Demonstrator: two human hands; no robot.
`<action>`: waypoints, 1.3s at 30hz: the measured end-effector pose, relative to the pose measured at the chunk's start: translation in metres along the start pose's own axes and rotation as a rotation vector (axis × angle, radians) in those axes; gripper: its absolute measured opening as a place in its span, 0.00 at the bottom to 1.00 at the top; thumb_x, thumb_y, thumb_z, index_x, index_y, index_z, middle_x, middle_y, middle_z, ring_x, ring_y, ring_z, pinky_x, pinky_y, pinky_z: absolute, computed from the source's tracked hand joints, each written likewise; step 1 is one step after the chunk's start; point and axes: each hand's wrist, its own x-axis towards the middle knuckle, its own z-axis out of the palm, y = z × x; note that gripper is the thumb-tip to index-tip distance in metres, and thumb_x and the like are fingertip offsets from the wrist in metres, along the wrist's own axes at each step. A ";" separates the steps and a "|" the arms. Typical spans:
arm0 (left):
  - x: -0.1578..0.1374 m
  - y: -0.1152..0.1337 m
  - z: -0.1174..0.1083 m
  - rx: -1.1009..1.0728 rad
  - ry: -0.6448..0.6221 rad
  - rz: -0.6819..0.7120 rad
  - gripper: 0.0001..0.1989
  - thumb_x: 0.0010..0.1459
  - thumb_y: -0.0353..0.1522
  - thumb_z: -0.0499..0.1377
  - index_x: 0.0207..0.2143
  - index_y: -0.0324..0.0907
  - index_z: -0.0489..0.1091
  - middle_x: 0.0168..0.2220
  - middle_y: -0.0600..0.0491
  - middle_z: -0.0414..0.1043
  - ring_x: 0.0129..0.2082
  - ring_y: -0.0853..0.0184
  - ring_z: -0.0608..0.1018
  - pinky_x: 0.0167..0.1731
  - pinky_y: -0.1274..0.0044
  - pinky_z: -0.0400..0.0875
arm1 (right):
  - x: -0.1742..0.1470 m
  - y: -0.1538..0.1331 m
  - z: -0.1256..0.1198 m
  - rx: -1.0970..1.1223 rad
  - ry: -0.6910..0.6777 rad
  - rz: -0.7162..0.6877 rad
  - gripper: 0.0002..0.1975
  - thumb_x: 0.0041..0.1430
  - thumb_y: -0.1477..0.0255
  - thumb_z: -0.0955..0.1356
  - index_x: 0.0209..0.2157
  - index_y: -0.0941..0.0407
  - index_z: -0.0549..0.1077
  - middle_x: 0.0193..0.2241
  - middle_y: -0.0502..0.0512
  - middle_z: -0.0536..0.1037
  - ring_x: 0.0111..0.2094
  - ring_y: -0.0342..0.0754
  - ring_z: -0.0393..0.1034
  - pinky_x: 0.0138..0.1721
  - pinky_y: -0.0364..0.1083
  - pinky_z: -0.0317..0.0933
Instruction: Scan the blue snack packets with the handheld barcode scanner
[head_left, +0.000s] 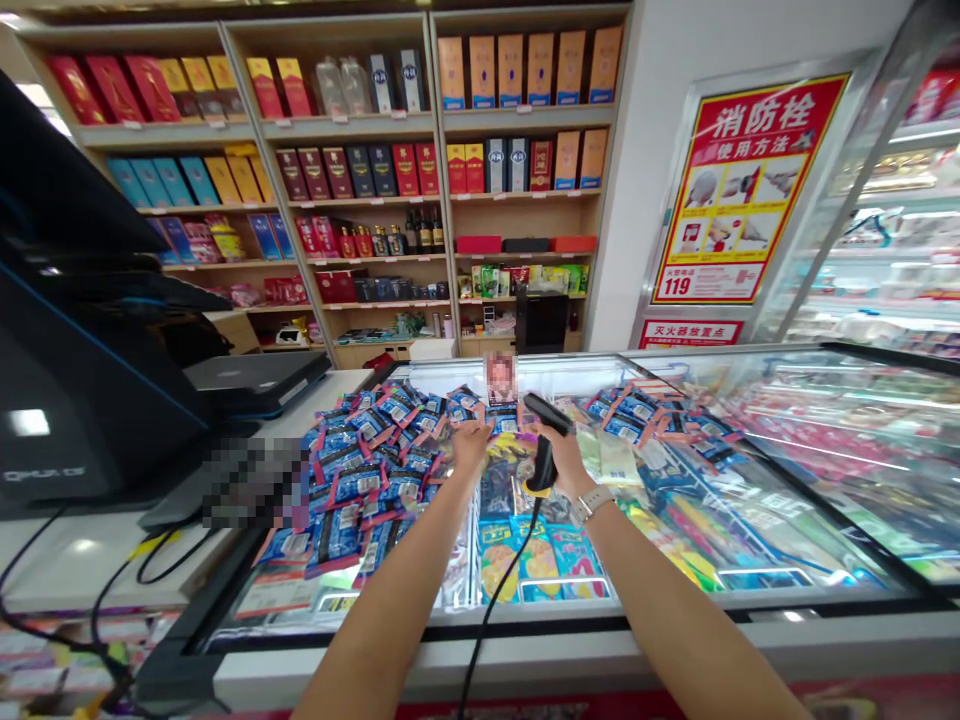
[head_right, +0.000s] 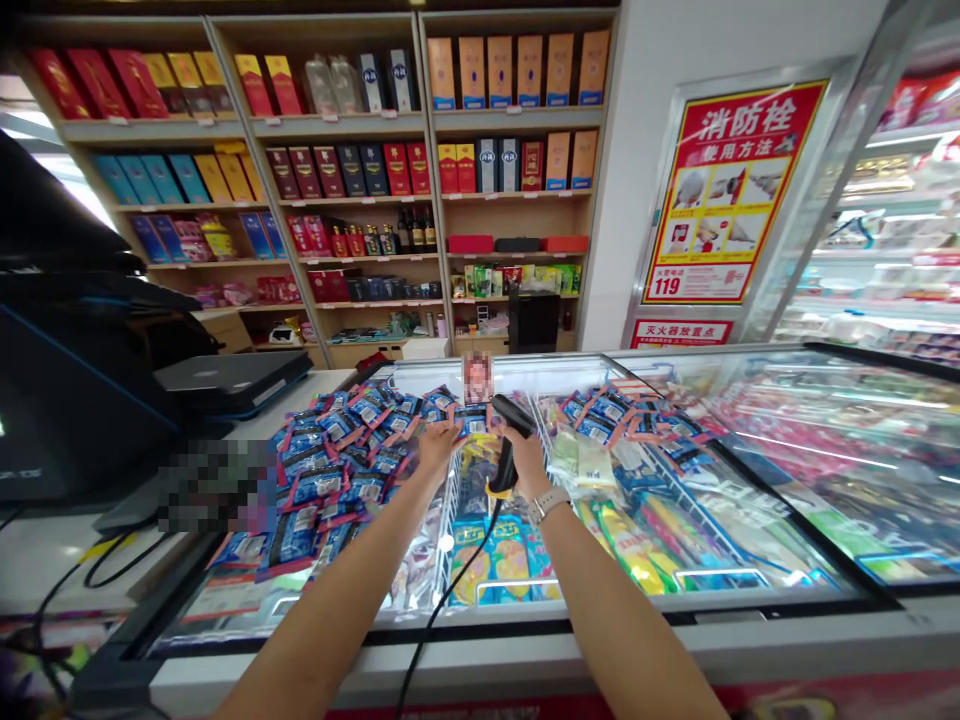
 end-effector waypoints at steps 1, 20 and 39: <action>-0.001 -0.005 0.001 -0.032 0.003 0.014 0.22 0.45 0.36 0.68 0.15 0.43 0.55 0.15 0.63 0.50 0.20 0.75 0.66 0.39 0.71 0.79 | -0.003 -0.005 -0.005 -0.127 0.001 -0.028 0.05 0.46 0.69 0.72 0.23 0.55 0.73 0.19 0.51 0.76 0.16 0.45 0.66 0.16 0.43 0.58; 0.003 -0.030 -0.009 -0.153 0.045 0.105 0.19 0.44 0.35 0.68 0.15 0.42 0.59 0.14 0.64 0.51 0.18 0.76 0.64 0.38 0.70 0.79 | -0.035 -0.022 -0.012 -0.987 -0.110 -0.242 0.11 0.48 0.71 0.72 0.15 0.55 0.70 0.10 0.51 0.69 0.18 0.48 0.69 0.22 0.43 0.56; -0.017 -0.019 0.235 0.195 -0.564 0.040 0.03 0.53 0.28 0.61 0.28 0.40 0.76 0.24 0.55 0.76 0.30 0.65 0.81 0.37 0.74 0.76 | 0.022 -0.091 -0.157 0.724 0.329 -0.286 0.08 0.61 0.71 0.63 0.29 0.55 0.71 0.31 0.56 0.82 0.38 0.44 0.78 0.39 0.41 0.72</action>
